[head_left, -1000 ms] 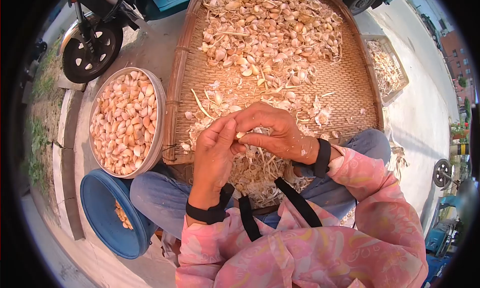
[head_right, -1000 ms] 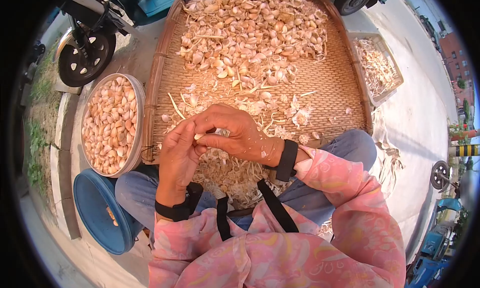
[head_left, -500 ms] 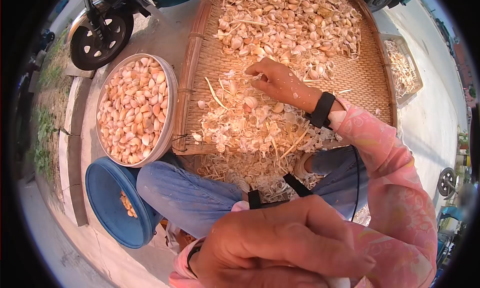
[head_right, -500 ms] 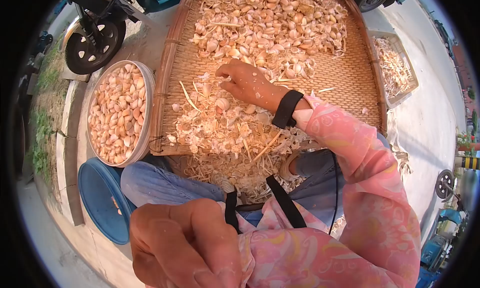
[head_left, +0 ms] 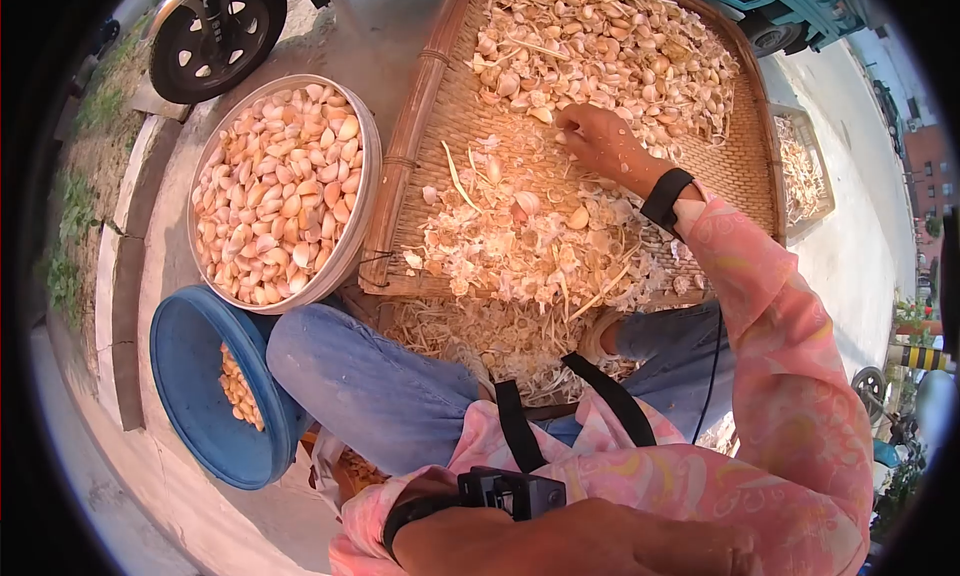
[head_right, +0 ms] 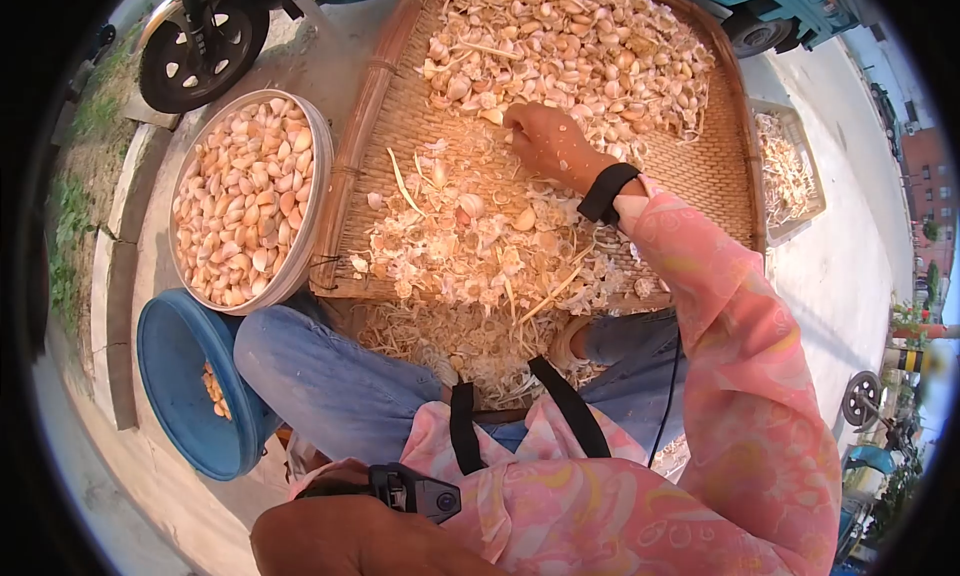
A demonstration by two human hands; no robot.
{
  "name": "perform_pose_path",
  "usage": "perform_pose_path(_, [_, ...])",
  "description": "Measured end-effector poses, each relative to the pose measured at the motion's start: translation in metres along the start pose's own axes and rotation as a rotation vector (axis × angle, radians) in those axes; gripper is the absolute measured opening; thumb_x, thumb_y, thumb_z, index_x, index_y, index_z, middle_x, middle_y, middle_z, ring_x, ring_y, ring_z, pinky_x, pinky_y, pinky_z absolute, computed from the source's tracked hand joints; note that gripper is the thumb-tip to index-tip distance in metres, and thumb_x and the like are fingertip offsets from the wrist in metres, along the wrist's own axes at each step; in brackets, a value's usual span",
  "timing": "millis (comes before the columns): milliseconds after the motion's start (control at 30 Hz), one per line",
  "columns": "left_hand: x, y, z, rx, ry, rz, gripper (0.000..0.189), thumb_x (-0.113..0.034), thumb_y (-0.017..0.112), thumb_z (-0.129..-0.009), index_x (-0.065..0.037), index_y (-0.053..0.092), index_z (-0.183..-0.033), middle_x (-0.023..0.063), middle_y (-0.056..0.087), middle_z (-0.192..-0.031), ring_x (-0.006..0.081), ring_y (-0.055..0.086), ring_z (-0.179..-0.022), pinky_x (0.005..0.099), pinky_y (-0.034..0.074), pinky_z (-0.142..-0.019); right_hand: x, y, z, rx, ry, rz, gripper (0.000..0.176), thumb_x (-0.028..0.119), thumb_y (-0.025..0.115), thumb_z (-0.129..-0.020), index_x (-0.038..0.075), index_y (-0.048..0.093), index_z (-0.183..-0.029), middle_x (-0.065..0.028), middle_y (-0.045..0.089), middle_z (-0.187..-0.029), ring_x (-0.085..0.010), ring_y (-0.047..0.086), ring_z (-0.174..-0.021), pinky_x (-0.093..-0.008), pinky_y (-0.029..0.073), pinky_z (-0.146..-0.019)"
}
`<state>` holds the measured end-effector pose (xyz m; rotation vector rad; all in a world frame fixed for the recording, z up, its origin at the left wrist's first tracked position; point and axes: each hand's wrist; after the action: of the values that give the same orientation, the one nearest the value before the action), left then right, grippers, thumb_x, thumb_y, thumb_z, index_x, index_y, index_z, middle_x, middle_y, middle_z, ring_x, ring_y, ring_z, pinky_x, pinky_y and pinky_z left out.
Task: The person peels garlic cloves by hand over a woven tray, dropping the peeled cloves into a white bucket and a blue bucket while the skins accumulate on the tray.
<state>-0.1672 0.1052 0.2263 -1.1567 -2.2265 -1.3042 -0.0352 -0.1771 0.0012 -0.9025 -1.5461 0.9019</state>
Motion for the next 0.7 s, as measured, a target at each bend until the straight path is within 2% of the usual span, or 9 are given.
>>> perform_pose_path(100, [0.000,-0.003,0.001,0.117,0.048,-0.076,0.017,0.005,0.047,-0.085,0.011,0.058,-0.073,0.0131,0.053,-0.068,0.0150,0.054,-0.061,0.0231,0.042,-0.053,0.009,-0.001,-0.014,-0.052,0.373,-0.558,0.018,0.016,0.052,-0.083,0.000,0.060,-0.084,-0.0075,0.057,-0.063,-0.0134,0.050,-0.054,-0.0283,0.040,-0.050])
perform_pose_path(167, [0.006,-0.003,0.000,0.108,0.430,-0.424,0.013,0.004,0.051,-0.084,0.012,0.059,-0.078,0.0148,0.055,-0.073,0.0162,0.055,-0.064,0.0226,0.043,-0.056,0.034,-0.006,-0.034,0.138,0.428,-0.655,0.024,0.022,0.047,-0.092,0.001,0.059,-0.097,-0.0034,0.058,-0.075,-0.0076,0.053,-0.057,-0.0225,0.041,-0.049])
perform_pose_path(267, [0.022,-0.011,-0.008,0.101,1.227,-1.094,0.012,0.005,0.057,-0.082,0.015,0.059,-0.088,0.0184,0.057,-0.083,0.0198,0.058,-0.070,0.0228,0.046,-0.061,0.117,0.000,-0.070,0.185,0.243,-1.055,0.030,0.026,0.048,-0.092,0.000,0.056,-0.104,-0.0048,0.060,-0.085,-0.0098,0.059,-0.065,-0.0212,0.048,-0.057])
perform_pose_path(367, [0.018,-0.027,-0.007,0.216,1.326,-1.253,0.017,0.007,0.060,-0.079,0.016,0.058,-0.094,0.0208,0.057,-0.089,0.0225,0.059,-0.074,0.0238,0.047,-0.062,0.139,0.000,-0.087,0.154,0.088,-1.084,0.033,0.028,0.049,-0.092,0.000,0.053,-0.108,-0.0053,0.060,-0.092,-0.0115,0.061,-0.072,-0.0210,0.050,-0.064])
perform_pose_path(500, [0.016,0.008,0.031,-0.141,1.367,-1.794,0.015,0.008,0.059,-0.079,0.016,0.057,-0.092,0.0201,0.057,-0.087,0.0210,0.059,-0.073,0.0232,0.046,-0.059,0.087,0.015,-0.082,0.244,0.066,-0.531,0.030,0.023,0.057,-0.086,0.001,0.053,-0.106,-0.0076,0.060,-0.090,-0.0154,0.061,-0.080,-0.0258,0.049,-0.068])
perform_pose_path(600, [-0.033,0.045,0.100,-0.380,1.447,-2.586,0.029,-0.011,0.047,-0.090,0.008,0.051,-0.111,0.0179,0.054,-0.099,0.0178,0.052,-0.085,0.0267,0.042,-0.077,0.072,0.025,-0.042,0.252,-0.100,-0.130,0.026,0.015,0.062,-0.080,0.001,0.055,-0.101,-0.0113,0.056,-0.085,-0.0241,0.058,-0.080,-0.0338,0.046,-0.068])
perform_pose_path(633, [-0.041,0.049,0.097,-0.909,1.964,-2.405,0.029,-0.014,0.046,-0.090,0.008,0.054,-0.108,0.0195,0.054,-0.107,0.0169,0.053,-0.090,0.0269,0.042,-0.079,0.074,0.025,-0.029,0.241,-0.135,-0.063,0.026,0.014,0.062,-0.079,0.001,0.055,-0.100,-0.0121,0.054,-0.085,-0.0262,0.057,-0.080,-0.0353,0.045,-0.069])
perform_pose_path(667, [-0.059,0.065,0.116,-1.390,1.948,-2.430,0.028,-0.016,0.051,-0.088,0.005,0.058,-0.106,0.0190,0.053,-0.113,0.0152,0.053,-0.097,0.0263,0.041,-0.084,0.075,0.027,-0.020,0.233,-0.169,0.000,0.025,0.013,0.063,-0.078,0.001,0.055,-0.099,-0.0129,0.053,-0.084,-0.0283,0.055,-0.079,-0.0369,0.044,-0.069])
perform_pose_path(700, [-0.084,0.076,0.144,-1.555,1.904,-2.559,0.028,-0.015,0.053,-0.087,0.003,0.058,-0.107,0.0173,0.055,-0.112,0.0150,0.053,-0.099,0.0262,0.041,-0.084,0.075,0.030,-0.016,0.200,-0.155,-0.078,0.024,0.012,0.064,-0.075,0.002,0.056,-0.095,-0.0142,0.051,-0.085,-0.0309,0.052,-0.077,-0.0370,0.043,-0.070])
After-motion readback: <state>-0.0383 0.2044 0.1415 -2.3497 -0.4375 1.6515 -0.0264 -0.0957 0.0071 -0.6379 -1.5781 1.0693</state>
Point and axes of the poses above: each hand's wrist, its own z-axis away from the middle knuckle, its own y-axis out of the palm, x = y × z
